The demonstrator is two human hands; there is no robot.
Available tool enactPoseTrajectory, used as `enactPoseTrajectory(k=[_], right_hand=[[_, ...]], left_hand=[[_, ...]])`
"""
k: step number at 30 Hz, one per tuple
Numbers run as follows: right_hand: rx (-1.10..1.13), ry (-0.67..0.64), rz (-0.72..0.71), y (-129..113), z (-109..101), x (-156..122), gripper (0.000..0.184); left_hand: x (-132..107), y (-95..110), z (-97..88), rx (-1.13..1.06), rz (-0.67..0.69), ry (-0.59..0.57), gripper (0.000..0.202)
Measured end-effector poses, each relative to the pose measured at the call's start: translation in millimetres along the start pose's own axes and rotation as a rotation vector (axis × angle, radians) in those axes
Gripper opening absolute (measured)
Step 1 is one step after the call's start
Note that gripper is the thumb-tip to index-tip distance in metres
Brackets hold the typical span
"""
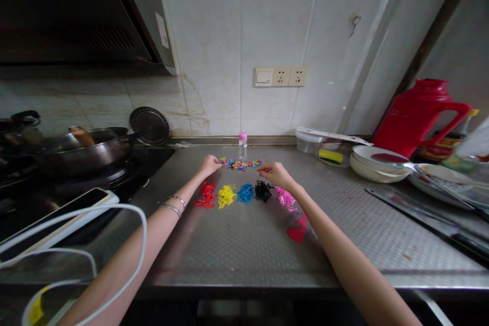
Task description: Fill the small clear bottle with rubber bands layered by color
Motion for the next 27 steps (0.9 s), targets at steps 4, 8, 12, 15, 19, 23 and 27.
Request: enactPoseTrajectory(k=[4,8,12,15,19,23,27], right_hand=[[-0.011,0.002,-0.022,0,0,-1,0.021],[-0.004,-0.007,-0.026,2,2,-1,0.022],[-0.006,-0.016,-0.031,2,4,-2,0.023],[-0.007,-0.013,-0.035,0,3,-2,0.023],[-0.012,-0.001,-0.025,1,1,-2,0.023],[-0.024,-0.002,-0.005,3,2,-2,0.023],[-0.044,-0.007,-0.016,4,4,-3,0.023]], left_hand=[[3,2,4.8,0.076,-0.056,-0.024,0.026],[4,6,12.4,0.063,-0.02,-0.032,0.017],[9,5,16.6,0.07,-0.016,-0.011,0.015],[14,3,18.7,0.067,-0.015,-0.008,0.016],[20,-1,19.6,0.04,-0.008,0.008,0.026],[23,2,26.9,0.045,0.082,-0.048,0.034],[24,0,26.9,0.069,0.075,-0.021,0.023]])
Point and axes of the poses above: each hand's wrist, its own x-axis towards the middle knuckle, its own z-axis out of the palm, y = z × x, the point moved 8 cm from there along x, towards the middle knuckle, and after that the axes turned 9 degrees about x, right-handed, at the moved point
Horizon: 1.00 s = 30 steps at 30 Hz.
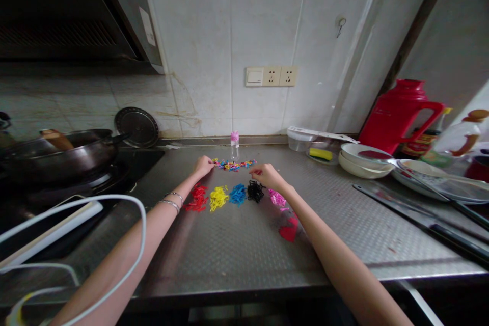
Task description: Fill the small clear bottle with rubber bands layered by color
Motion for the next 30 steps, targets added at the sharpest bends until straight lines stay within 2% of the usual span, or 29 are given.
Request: enactPoseTrajectory(k=[9,13,15,18,22,25,27,30], right_hand=[[-0.046,0.002,-0.021,6,4,2,0.024],[-0.038,0.018,0.015,11,0,1,0.025],[-0.024,0.032,0.039,15,-4,1,0.025],[-0.001,0.049,0.072,24,-11,0,0.026],[0.003,0.081,0.106,35,-19,0,0.027],[-0.002,0.094,0.1,38,-22,1,0.028],[-0.007,0.089,0.102,38,-22,0,0.028],[-0.028,0.079,0.114,40,-21,0,0.028]], left_hand=[[0,-5,-11.3,-0.038,-0.05,0.076,0.02],[-1,4,-19.0,-0.135,0.016,0.115,0.021],[-6,18,-23.2,-0.208,0.084,0.121,0.022],[-22,49,-28.0,-0.309,0.195,0.096,0.025],[-61,108,-27.3,-0.337,0.441,-0.004,0.025],[-91,145,-22.4,-0.298,0.611,-0.069,0.021],[-104,159,-18.8,-0.256,0.672,-0.088,0.021],[-114,169,-14.6,-0.212,0.683,-0.101,0.021]])
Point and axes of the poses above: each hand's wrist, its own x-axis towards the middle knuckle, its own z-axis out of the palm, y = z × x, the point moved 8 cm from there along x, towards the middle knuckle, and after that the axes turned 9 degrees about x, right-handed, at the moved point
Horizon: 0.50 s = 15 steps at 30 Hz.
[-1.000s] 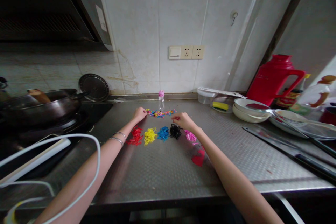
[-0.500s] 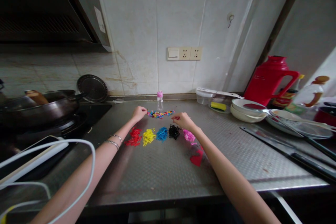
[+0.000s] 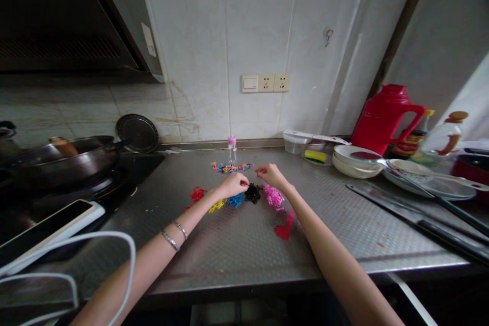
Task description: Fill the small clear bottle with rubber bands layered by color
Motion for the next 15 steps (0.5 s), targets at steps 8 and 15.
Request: enactPoseTrajectory(k=[8,15], right_hand=[[-0.05,0.002,0.043,8.2,-1.0,-1.7,0.03],[-0.069,-0.012,0.042,9.5,-2.5,-1.8,0.031]], left_hand=[[-2.7,-0.9,6.3,-0.037,-0.02,0.0,0.021],[-5.2,-3.0,8.9,-0.084,-0.024,0.023,0.018]])
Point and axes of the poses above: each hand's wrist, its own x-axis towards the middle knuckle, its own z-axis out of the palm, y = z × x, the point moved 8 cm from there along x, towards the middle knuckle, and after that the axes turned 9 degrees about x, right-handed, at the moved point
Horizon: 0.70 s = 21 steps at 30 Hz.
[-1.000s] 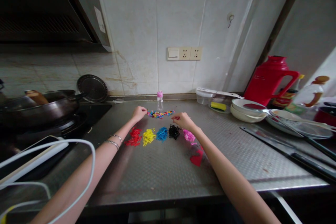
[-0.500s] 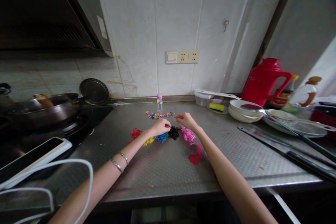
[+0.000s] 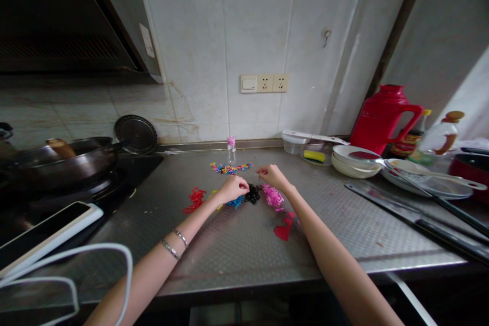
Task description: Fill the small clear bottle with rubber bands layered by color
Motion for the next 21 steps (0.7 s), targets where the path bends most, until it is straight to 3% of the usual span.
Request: enactPoseTrajectory(k=[6,10,16,21], right_hand=[[-0.025,-0.007,0.023,-1,-1,-1,0.03],[-0.036,-0.008,0.034,1,-1,-1,0.029],[-0.087,0.015,0.071,8,-1,-1,0.029],[-0.095,0.029,0.059,7,2,1,0.031]], left_hand=[[0,0,-5.2,-0.036,-0.033,0.031,0.018],[-1,-15,-22.1,-0.095,-0.108,0.08,0.021],[-16,-74,-60.1,-0.123,-0.279,0.206,0.027],[-38,-131,-70.9,-0.109,-0.504,0.237,0.024]])
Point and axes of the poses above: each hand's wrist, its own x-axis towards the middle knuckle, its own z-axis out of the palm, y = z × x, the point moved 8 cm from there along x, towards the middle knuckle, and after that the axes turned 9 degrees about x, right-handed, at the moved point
